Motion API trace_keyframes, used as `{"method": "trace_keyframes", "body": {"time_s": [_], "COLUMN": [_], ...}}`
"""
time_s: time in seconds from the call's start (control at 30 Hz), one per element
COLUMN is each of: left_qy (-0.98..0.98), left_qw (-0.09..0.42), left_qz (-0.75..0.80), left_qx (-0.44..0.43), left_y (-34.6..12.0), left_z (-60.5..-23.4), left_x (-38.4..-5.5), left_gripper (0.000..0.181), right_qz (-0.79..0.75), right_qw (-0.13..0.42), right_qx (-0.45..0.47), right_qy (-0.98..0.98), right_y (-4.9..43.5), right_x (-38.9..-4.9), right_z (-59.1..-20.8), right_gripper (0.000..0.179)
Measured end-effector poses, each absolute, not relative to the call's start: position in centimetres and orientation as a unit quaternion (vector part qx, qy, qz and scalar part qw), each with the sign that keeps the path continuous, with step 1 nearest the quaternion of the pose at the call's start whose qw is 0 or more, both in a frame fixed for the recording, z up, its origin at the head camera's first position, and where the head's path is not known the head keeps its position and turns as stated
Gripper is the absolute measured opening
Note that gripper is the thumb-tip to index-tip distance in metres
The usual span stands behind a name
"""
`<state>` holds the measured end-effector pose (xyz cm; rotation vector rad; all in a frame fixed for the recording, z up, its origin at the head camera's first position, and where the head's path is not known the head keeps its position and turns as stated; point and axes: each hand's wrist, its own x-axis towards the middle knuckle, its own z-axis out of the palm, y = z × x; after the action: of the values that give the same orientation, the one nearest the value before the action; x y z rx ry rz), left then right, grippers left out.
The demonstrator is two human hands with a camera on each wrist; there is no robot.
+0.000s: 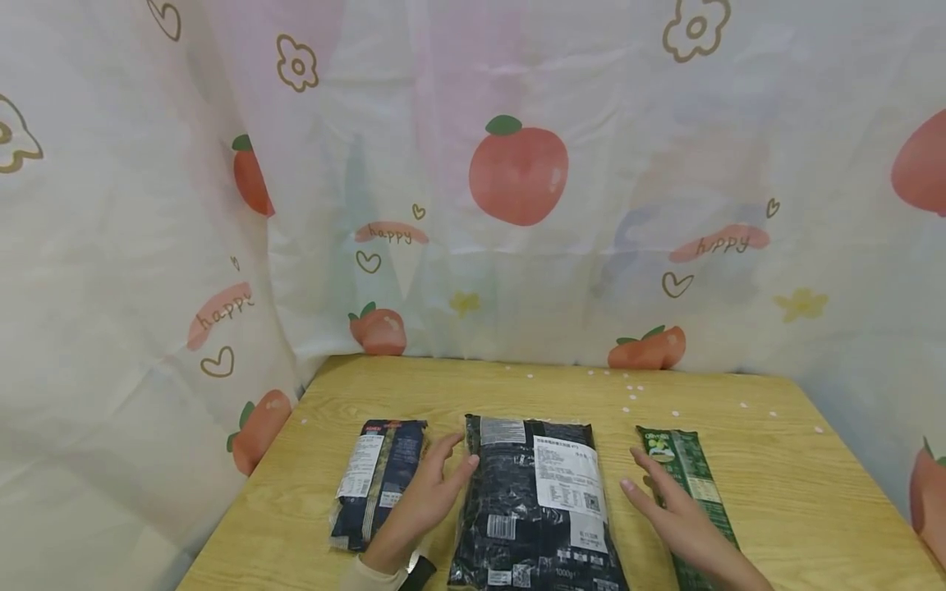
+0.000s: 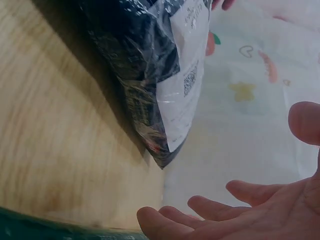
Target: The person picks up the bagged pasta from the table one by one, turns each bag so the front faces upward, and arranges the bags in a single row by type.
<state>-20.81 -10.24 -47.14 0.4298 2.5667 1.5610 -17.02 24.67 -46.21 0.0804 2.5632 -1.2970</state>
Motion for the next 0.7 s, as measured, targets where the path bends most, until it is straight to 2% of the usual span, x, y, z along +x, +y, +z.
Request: {"method": "trace_keyframes", "body": {"time_s": [0.43, 0.7], "left_qy": [0.816, 0.786], "left_qw": [0.101, 0.166], "left_qz": [0.566, 0.596], "left_qx": [0.066, 0.014], "left_y": [-9.7, -9.9], "left_z": [-48.3, -49.3], "left_x": [-19.7, -19.2], "left_gripper": [0.072, 0.084], "right_qz": [-0.493, -0.57], "right_qw": [0.158, 0.175], "right_qx": [0.058, 0.062], "right_qy": [0.853, 0.8], "right_y": [23.9, 23.9], "right_x": [-16.3, -15.8], "right_z": [-47.7, -48.5], "right_gripper": [0.086, 0.081]}}
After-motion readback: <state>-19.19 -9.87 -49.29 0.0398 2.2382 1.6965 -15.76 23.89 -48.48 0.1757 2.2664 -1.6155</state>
